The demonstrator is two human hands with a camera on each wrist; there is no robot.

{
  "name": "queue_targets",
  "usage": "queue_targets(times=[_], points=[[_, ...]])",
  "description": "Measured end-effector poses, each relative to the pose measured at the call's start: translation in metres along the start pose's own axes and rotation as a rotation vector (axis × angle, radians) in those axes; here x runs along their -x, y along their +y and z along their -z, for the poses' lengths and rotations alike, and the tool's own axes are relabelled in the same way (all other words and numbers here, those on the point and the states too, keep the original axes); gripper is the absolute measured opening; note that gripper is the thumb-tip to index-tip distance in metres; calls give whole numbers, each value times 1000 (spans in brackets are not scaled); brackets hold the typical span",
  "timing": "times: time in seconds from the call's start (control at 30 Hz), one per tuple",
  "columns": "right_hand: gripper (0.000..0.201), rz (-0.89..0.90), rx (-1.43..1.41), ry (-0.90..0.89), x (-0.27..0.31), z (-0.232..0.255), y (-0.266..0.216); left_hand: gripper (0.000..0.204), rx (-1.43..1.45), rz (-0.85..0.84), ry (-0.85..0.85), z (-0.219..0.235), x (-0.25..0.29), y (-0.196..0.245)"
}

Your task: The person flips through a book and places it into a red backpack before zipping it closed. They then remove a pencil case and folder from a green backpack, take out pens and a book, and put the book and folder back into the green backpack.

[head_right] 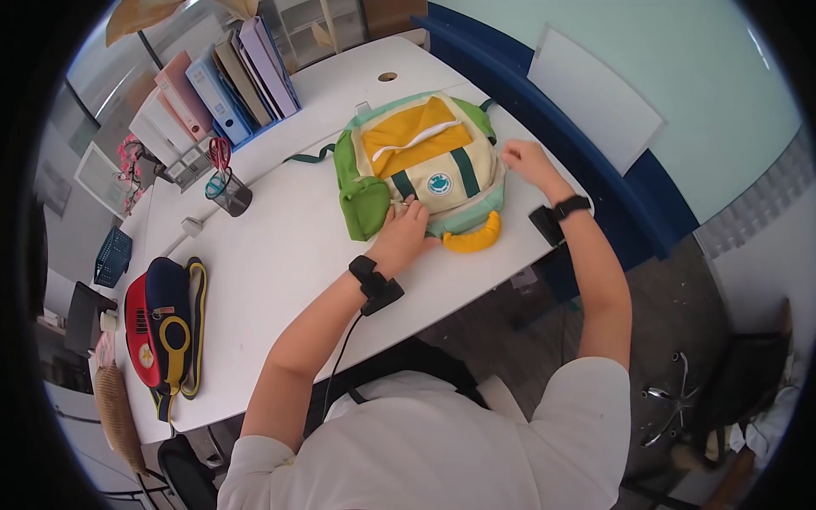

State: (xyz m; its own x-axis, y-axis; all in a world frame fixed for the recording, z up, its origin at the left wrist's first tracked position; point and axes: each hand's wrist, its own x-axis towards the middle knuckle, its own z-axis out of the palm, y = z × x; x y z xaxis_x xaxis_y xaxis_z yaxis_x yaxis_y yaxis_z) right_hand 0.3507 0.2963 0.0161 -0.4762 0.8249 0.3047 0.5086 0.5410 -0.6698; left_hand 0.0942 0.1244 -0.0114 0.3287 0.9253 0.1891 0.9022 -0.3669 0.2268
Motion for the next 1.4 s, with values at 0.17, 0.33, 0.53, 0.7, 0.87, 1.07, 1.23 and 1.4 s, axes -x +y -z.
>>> queue_targets(times=[0.17, 0.33, 0.53, 0.7, 0.87, 1.07, 1.23, 1.4], points=[[9, -17, 54, -131, 72, 2, -48, 46, -19, -11, 74, -2, 1, 1], [7, 90, 137, -110, 93, -24, -88, 27, -131, -20, 120, 10, 11, 11], [8, 24, 90, 37, 91, -15, -108, 27, -303, 7, 290, 49, 25, 45], [7, -23, 77, 46, 94, -10, -105, 22, -282, 69, 316, 60, 34, 40], [8, 27, 77, 53, 96, -15, -104, 26, -427, 37, 377, 49, 32, 12], [7, -15, 103, 26, 99, -13, -105, 34, -436, 204, 414, 48, 35, -38], [7, 3, 51, 26, 98, -14, -100, 12, -455, 51, 399, 102, 30, -51], [7, 22, 85, 14, 97, -12, -103, 42, -514, -105, 665, 113, -34, -34]])
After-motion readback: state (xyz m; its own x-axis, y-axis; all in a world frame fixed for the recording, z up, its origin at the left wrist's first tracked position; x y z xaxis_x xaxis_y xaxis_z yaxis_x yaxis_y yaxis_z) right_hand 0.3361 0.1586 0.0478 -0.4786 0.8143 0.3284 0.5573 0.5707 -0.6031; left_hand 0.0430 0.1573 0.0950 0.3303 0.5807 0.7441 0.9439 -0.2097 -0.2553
